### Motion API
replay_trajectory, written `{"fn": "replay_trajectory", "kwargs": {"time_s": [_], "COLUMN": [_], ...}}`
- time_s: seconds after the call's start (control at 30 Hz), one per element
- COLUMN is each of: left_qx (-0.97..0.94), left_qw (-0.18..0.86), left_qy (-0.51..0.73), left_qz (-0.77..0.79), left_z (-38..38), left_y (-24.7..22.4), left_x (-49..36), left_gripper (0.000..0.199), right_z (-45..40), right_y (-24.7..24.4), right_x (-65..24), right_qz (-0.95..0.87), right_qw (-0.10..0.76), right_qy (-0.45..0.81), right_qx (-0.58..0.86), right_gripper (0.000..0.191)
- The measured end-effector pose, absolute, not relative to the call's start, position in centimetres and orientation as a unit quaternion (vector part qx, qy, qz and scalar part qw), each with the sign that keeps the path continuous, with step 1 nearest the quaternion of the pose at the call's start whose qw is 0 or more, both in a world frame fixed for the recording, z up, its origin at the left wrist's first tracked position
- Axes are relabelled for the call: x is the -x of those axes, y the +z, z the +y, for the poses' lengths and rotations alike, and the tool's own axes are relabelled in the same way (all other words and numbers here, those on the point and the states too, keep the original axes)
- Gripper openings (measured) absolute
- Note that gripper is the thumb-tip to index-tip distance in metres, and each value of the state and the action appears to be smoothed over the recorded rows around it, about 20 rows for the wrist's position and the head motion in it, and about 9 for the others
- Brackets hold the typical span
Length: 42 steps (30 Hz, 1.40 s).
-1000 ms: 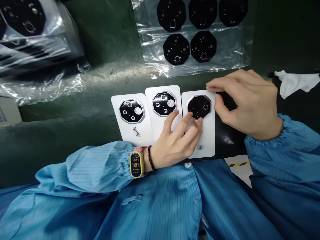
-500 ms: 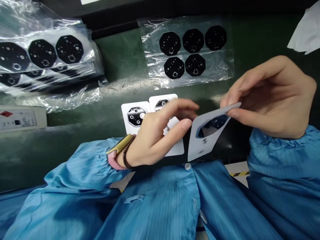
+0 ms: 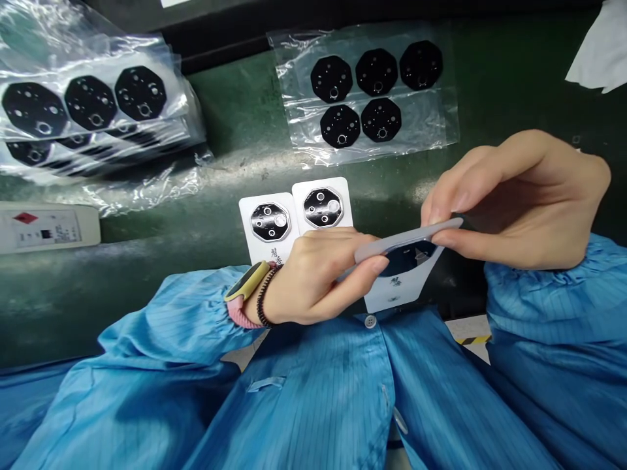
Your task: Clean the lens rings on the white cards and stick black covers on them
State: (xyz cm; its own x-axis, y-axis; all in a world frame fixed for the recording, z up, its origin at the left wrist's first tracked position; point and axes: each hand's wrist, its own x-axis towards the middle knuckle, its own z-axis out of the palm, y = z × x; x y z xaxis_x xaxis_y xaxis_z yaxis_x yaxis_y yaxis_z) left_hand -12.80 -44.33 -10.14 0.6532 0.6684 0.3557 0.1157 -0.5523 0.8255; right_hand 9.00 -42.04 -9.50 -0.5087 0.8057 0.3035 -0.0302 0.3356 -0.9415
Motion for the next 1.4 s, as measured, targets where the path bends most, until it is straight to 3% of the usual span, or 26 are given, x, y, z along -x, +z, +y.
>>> {"fn": "replay_trajectory", "kwargs": {"time_s": [0.33, 0.53, 0.77, 1.0, 1.4], "left_qx": [-0.83, -0.666, -0.551, -0.66, -0.682], "left_qw": [0.365, 0.513, 0.649, 0.571, 0.564], "left_qy": [0.351, 0.373, 0.371, 0.317, 0.327], "left_qz": [0.233, 0.393, 0.371, 0.371, 0.333], "left_z": [-44.5, -44.6, -44.3, -44.2, -44.1], "left_y": [-10.0, -10.3, -9.9, -9.4, -9.4], "left_x": [12.9, 13.0, 12.8, 13.4, 13.7], "left_gripper": [0.022, 0.032, 0.037, 0.007, 0.013], "right_z": [-42.3, -41.6, -41.1, -41.8, -42.5], "right_y": [-9.3, -8.7, -8.9, -9.0, -8.2], "right_x": [-8.8, -8.4, -8.0, -8.2, -8.2], "right_qz": [-0.698, -0.666, -0.633, -0.632, -0.659], "right_qw": [0.421, 0.298, 0.284, 0.326, 0.319], "right_qy": [0.513, 0.595, 0.636, 0.596, 0.532], "right_qx": [0.268, 0.337, 0.337, 0.373, 0.425], "right_gripper": [0.029, 0.006, 0.015, 0.021, 0.033]}}
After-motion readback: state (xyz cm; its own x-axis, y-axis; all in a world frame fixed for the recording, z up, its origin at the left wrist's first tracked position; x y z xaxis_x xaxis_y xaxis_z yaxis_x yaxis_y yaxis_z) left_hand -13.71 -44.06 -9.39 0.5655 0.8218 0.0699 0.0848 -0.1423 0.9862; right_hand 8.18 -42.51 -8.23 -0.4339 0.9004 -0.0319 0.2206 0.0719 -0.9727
